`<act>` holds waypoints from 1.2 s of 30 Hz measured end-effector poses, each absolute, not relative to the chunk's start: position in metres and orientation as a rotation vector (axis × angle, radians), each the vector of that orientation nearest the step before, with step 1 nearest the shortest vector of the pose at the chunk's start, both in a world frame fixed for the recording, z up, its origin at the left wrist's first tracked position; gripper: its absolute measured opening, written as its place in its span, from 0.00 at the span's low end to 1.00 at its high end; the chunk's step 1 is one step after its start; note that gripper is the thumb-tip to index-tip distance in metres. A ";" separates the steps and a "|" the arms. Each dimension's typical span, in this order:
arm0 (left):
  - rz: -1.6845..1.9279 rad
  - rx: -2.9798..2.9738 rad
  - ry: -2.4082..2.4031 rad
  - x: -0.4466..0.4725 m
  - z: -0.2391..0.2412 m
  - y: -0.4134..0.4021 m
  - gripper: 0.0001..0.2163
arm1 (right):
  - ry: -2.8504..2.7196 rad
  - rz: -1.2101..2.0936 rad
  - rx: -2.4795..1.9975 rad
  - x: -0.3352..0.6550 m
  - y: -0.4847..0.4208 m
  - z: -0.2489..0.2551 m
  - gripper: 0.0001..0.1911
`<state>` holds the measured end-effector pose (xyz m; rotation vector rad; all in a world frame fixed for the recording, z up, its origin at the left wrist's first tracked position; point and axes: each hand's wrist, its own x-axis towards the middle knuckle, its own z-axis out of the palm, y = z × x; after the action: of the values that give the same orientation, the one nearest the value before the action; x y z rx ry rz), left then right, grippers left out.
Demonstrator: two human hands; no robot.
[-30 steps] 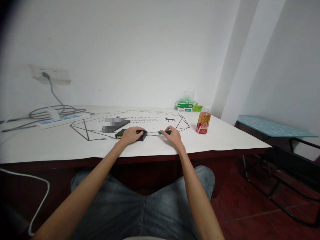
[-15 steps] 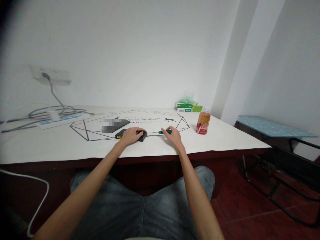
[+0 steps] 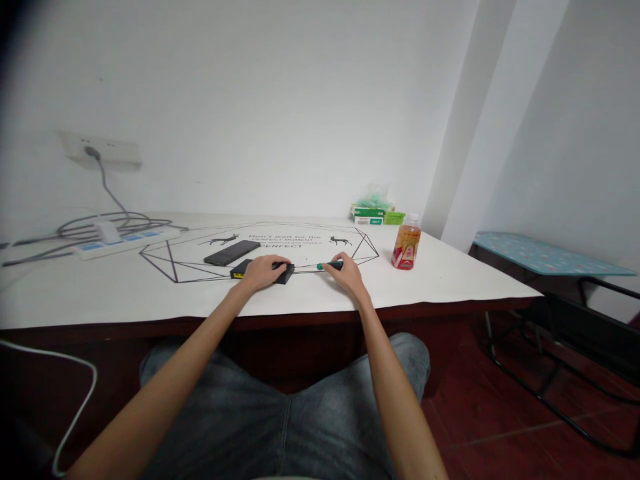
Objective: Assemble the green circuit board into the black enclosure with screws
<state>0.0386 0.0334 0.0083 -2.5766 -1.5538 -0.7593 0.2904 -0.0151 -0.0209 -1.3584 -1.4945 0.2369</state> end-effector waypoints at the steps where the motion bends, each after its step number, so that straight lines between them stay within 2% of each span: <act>1: -0.760 -2.575 -1.557 0.039 0.008 0.033 0.16 | -1.480 0.253 -1.355 0.291 -0.015 -0.022 0.21; 9: -0.759 -2.573 -1.539 0.039 0.007 0.035 0.17 | -1.514 0.138 -1.515 0.289 -0.018 -0.018 0.30; 14: -0.765 -2.575 -1.536 0.038 0.006 0.036 0.17 | -1.503 0.260 -1.371 0.289 -0.018 -0.018 0.24; 18: -0.772 -2.576 -1.538 0.039 0.006 0.036 0.17 | -1.443 0.359 -1.348 0.290 -0.018 -0.020 0.26; 24: -0.774 -2.578 -1.538 0.039 0.006 0.036 0.16 | -1.500 0.157 -1.474 0.288 -0.022 -0.015 0.28; 28: -0.783 -2.576 -1.541 0.039 0.006 0.036 0.16 | -1.512 0.221 -1.373 0.289 -0.021 -0.018 0.21; 32: -0.783 -2.575 -1.541 0.039 0.006 0.036 0.16 | -1.468 0.294 -1.370 0.291 -0.019 -0.021 0.22; 36: -0.788 -2.580 -1.534 0.039 0.007 0.036 0.16 | -1.474 0.195 -1.450 0.290 -0.019 -0.018 0.25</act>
<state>0.0392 0.0355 0.0066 -2.5796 -1.5336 -0.7884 0.2895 -0.0190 -0.0183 -1.4497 -1.4735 0.1949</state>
